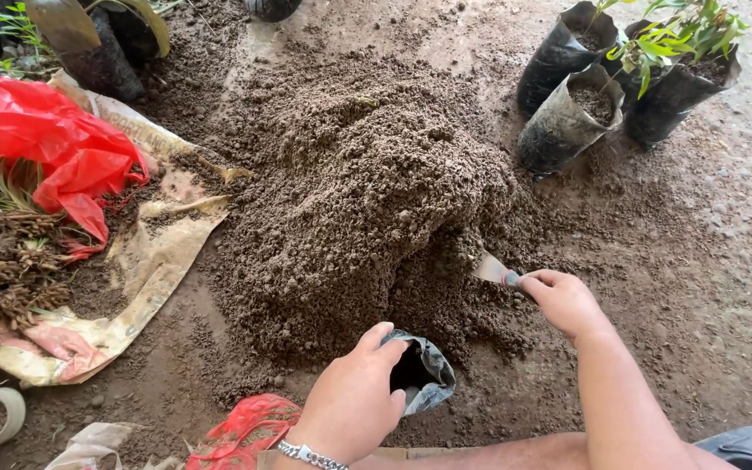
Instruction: Filling black plastic nursery bags with soil using a small hand trowel in preparation for planting.
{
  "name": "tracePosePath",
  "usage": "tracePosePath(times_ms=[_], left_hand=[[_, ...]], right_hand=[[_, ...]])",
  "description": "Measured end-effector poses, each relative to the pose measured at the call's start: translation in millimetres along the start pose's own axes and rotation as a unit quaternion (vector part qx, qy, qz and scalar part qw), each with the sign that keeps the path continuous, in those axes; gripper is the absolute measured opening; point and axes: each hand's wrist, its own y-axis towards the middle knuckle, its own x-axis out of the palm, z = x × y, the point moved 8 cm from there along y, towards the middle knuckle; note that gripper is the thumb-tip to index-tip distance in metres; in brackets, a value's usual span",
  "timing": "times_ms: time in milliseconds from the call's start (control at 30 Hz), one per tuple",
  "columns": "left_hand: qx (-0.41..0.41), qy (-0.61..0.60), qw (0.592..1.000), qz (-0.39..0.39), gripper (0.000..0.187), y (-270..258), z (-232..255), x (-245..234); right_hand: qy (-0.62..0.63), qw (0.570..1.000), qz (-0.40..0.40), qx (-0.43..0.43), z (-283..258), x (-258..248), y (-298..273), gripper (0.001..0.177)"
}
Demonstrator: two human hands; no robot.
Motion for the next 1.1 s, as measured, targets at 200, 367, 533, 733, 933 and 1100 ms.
tracePosePath(times_ms=[200, 367, 533, 733, 933, 1100], left_hand=[[0.019, -0.008, 1.0, 0.014, 0.061, -0.2, -3.0, 4.7], [0.056, -0.012, 0.998, 0.039, 0.066, -0.2, 0.6, 3.8], [0.064, -0.019, 0.997, 0.028, 0.072, 0.3, 3.7, 1.1], [0.084, -0.045, 0.993, 0.067, 0.072, -2.1, 1.7, -1.7], [0.093, -0.053, 0.99, 0.095, 0.072, -1.0, -0.2, -1.9], [0.095, -0.051, 0.991, 0.078, 0.073, -5.5, 4.0, -0.9]], right_hand=[[0.012, 1.0, -0.011, -0.017, -9.8, -1.2, -10.2, 0.037], [0.019, 1.0, -0.017, -0.011, -18.1, -9.9, -25.0, 0.037], [-0.004, 0.999, -0.029, -0.026, -27.6, -16.4, -35.8, 0.037], [-0.048, 0.989, -0.107, -0.091, -39.0, -16.1, -53.2, 0.037], [-0.162, 0.963, -0.198, -0.089, -44.7, -3.6, -84.9, 0.026], [-0.289, 0.938, -0.158, -0.112, -71.7, 9.0, -142.4, 0.024]])
